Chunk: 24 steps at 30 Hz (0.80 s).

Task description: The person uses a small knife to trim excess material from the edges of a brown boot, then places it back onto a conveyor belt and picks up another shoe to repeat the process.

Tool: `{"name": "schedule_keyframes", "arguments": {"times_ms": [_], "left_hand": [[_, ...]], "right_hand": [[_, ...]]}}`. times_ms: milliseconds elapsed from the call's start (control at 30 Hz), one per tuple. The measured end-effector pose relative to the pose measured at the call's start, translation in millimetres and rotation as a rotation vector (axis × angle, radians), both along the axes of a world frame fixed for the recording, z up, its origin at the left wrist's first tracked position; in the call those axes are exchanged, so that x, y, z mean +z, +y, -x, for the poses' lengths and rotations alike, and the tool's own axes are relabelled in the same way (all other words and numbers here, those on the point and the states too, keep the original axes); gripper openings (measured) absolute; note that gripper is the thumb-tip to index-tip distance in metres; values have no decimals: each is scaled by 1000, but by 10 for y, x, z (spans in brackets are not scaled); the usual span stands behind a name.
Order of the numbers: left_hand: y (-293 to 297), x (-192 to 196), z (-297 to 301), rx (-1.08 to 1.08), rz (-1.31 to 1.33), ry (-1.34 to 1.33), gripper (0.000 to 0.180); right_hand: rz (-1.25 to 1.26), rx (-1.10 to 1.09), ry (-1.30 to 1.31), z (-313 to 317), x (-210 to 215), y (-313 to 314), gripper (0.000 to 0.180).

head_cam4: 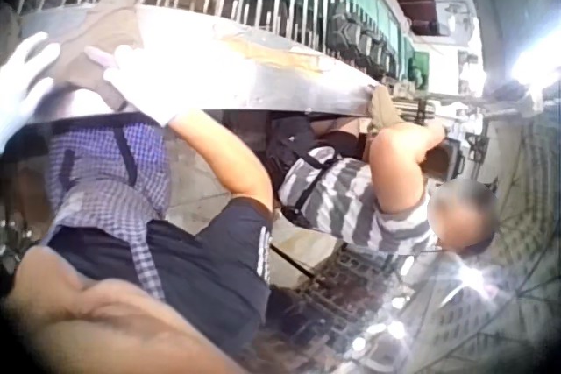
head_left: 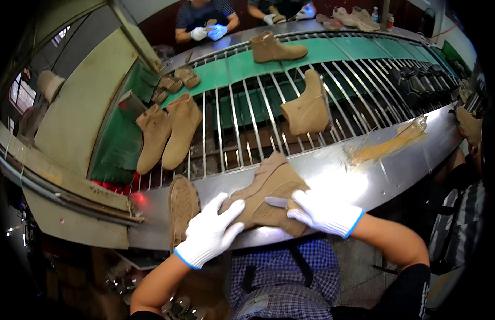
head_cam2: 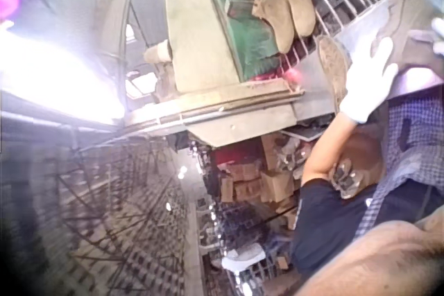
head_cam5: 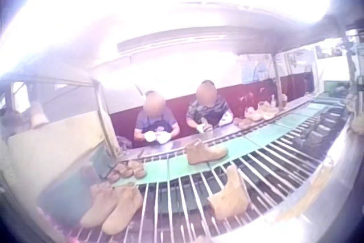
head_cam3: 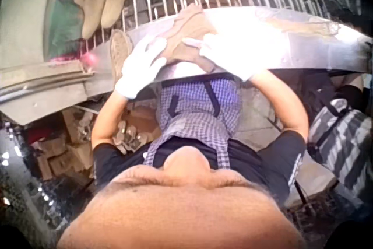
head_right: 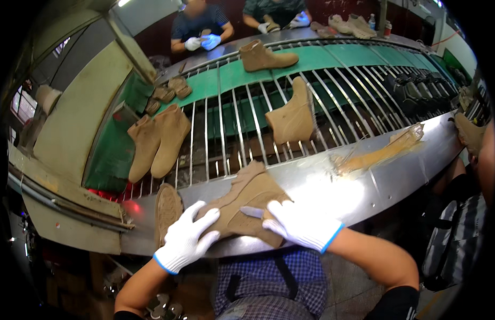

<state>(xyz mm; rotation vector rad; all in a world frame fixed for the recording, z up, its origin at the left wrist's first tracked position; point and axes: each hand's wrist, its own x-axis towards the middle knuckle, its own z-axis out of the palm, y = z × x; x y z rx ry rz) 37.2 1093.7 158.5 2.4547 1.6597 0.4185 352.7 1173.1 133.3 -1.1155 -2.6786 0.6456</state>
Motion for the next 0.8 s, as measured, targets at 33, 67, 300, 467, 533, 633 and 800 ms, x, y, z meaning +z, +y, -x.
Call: {"name": "schedule_keyframes", "arguments": {"times_ms": [33, 67, 300, 467, 533, 633, 800], "left_hand": [[43, 60, -34, -52, -52, 38, 54], [170, 104, -71, -99, -149, 79, 48], [1227, 84, -779, 157, 422, -14, 116], [1253, -61, -855, 156, 440, -42, 122], [1246, -99, -864, 151, 417, -33, 119], [1226, -151, -835, 99, 314, -2, 106], [1141, -196, -812, 57, 296, 34, 101]], "right_hand": [[18, 2, 29, -97, 114, -30, 37], [101, -64, 44, -154, 54, 37, 42], [427, -374, 216, -274, -439, 370, 63], [453, -310, 104, -106, -227, 562, 52], [12, -55, 113, -19, -258, 497, 47], [-102, 23, 90, 56, -61, 390, 31], [165, -27, 40, -56, 245, 217, 47]]}}
